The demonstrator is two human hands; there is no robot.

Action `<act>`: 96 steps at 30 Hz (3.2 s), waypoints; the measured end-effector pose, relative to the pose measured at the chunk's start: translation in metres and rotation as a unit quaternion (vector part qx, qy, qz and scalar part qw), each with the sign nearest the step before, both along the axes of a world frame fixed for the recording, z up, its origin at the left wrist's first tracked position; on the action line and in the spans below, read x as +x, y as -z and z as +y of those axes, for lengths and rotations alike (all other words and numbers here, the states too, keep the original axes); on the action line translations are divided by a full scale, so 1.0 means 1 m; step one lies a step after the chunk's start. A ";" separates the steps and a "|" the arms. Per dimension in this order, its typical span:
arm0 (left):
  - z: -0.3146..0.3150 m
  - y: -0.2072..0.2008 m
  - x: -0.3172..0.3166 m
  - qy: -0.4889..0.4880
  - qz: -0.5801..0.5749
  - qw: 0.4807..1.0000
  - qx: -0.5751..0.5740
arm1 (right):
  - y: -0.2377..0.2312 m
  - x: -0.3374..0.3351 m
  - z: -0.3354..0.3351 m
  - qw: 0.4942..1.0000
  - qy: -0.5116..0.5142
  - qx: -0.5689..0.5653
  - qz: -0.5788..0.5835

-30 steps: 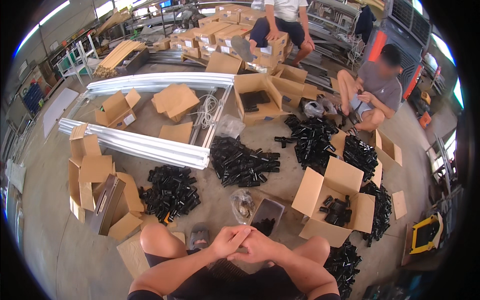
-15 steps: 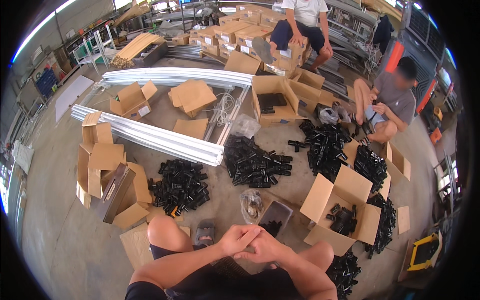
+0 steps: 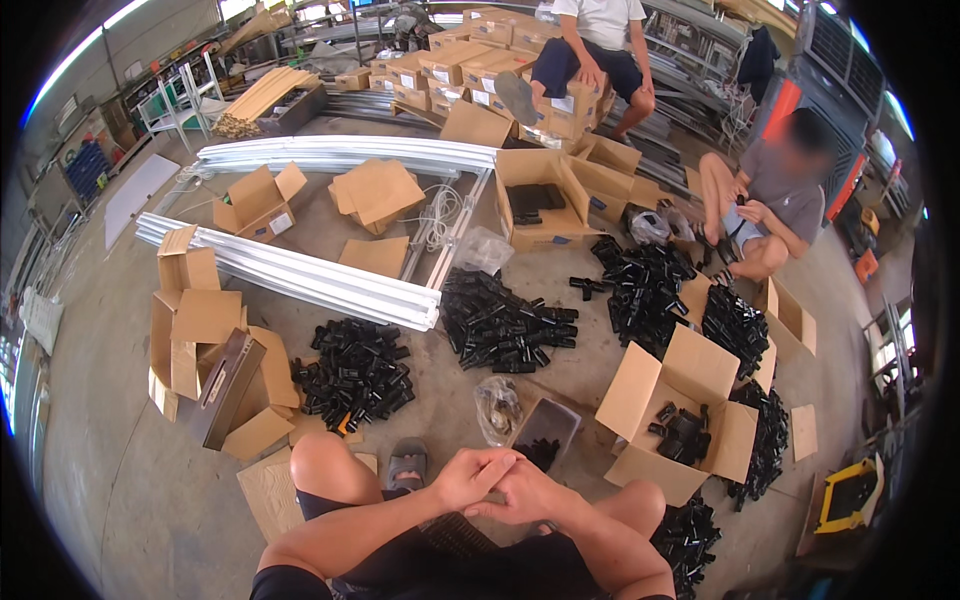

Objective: The person picks up black plastic components from a box, fits them together by hand, and places the assembled units into a separate small container.

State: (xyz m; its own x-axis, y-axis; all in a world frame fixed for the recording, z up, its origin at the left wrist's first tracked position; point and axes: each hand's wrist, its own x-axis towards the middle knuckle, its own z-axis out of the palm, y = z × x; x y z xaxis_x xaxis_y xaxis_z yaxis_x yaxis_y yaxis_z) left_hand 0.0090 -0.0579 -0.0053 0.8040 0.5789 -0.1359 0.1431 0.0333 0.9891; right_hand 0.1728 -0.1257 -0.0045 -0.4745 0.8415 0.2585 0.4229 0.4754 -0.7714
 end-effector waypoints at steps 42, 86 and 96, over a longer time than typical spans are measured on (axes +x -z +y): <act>0.000 0.006 0.001 0.007 -0.005 1.000 -0.009 | -0.002 0.001 0.003 1.000 -0.004 0.020 0.015; 0.000 0.001 0.001 0.009 -0.005 1.000 0.005 | -0.002 0.002 -0.001 1.000 -0.005 0.004 0.000; -0.002 0.006 0.002 -0.015 -0.012 1.000 0.023 | -0.001 0.001 -0.001 1.000 -0.008 0.003 0.010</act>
